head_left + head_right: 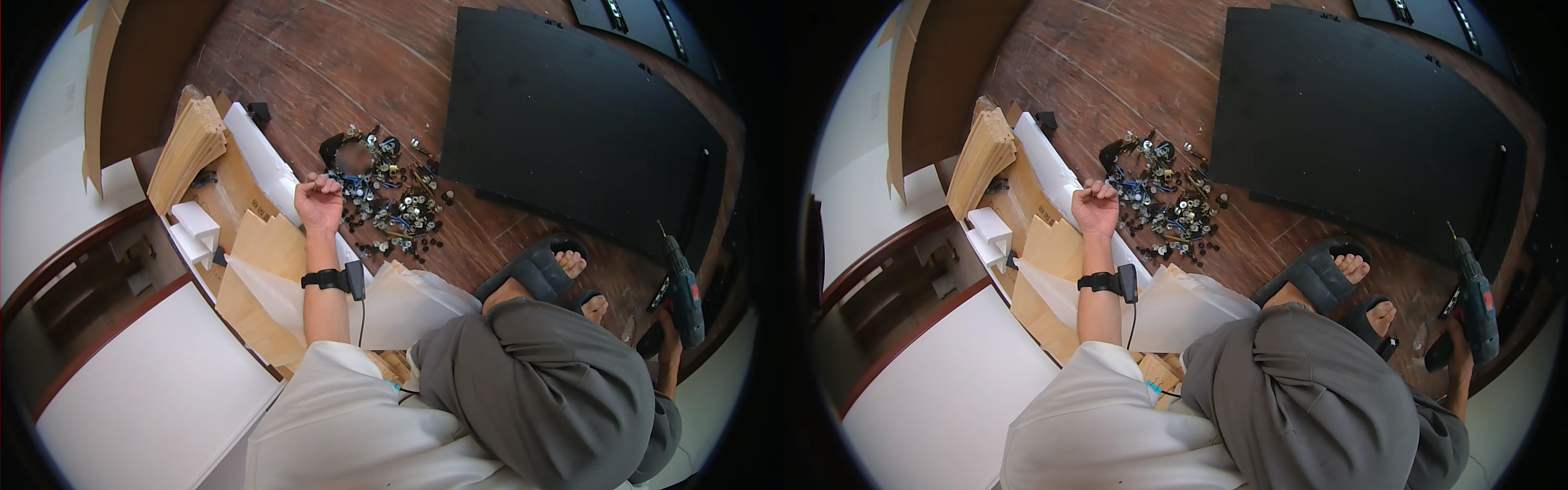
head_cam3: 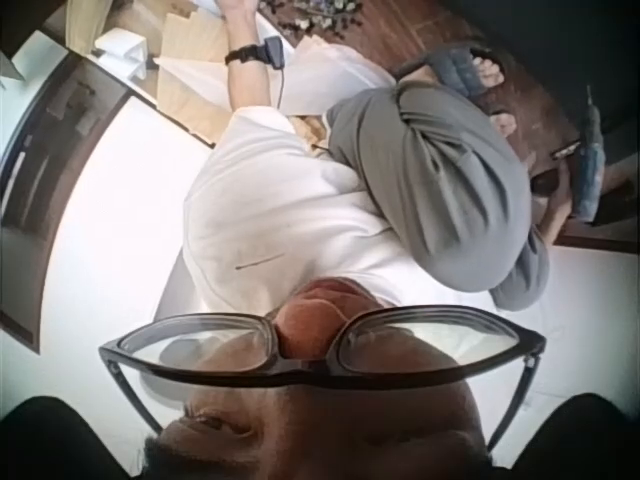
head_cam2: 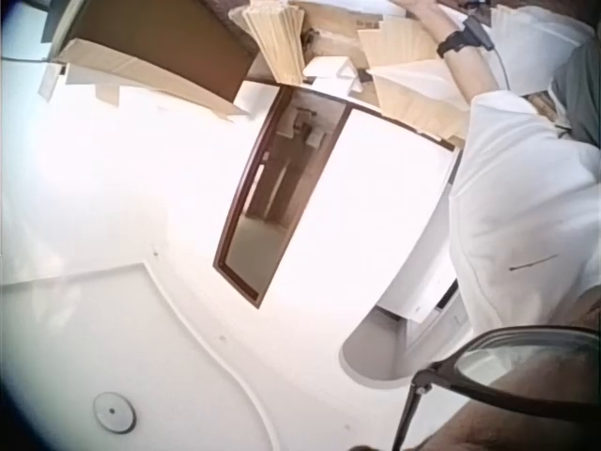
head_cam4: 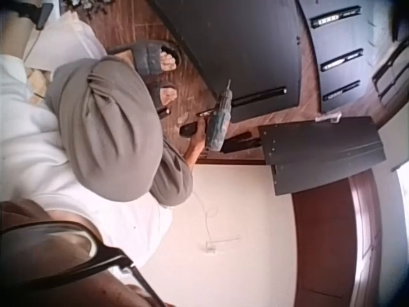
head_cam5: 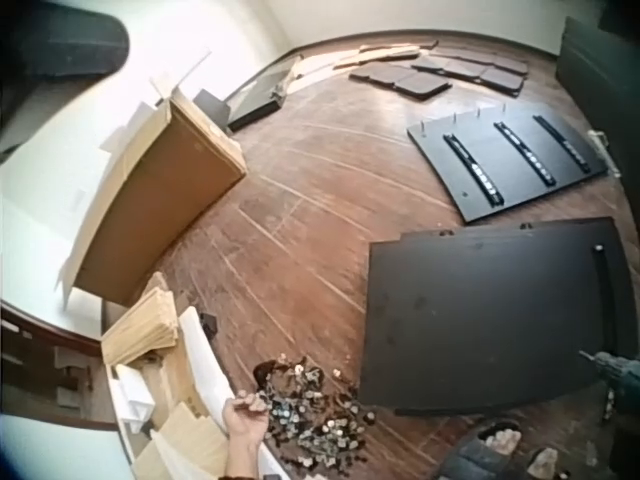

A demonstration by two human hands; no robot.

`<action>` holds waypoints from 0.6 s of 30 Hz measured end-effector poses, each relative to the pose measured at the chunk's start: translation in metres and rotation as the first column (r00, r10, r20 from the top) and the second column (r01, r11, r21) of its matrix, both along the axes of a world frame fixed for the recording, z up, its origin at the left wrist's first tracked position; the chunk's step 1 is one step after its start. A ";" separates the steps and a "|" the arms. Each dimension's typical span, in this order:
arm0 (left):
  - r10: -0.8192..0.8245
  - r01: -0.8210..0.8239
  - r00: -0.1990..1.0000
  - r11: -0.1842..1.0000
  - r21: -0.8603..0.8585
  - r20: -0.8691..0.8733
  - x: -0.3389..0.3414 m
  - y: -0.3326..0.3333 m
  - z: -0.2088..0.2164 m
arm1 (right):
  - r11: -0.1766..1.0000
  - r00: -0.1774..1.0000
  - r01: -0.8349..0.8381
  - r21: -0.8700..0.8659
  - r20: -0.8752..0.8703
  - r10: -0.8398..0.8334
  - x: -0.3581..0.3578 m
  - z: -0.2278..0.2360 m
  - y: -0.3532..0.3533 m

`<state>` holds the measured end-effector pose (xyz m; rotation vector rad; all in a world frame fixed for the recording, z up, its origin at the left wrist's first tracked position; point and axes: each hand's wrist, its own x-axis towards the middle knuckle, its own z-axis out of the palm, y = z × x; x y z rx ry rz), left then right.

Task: Assembling black furniture components using a power drill to attach metal drawer slides.

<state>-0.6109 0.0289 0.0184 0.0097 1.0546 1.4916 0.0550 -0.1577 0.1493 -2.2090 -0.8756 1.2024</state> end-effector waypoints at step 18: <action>-0.435 0.062 -0.620 0.802 -0.594 -0.653 0.006 0.010 -0.017 | 0.998 0.997 0.021 -0.053 -0.078 -0.025 0.007 -0.001 -0.009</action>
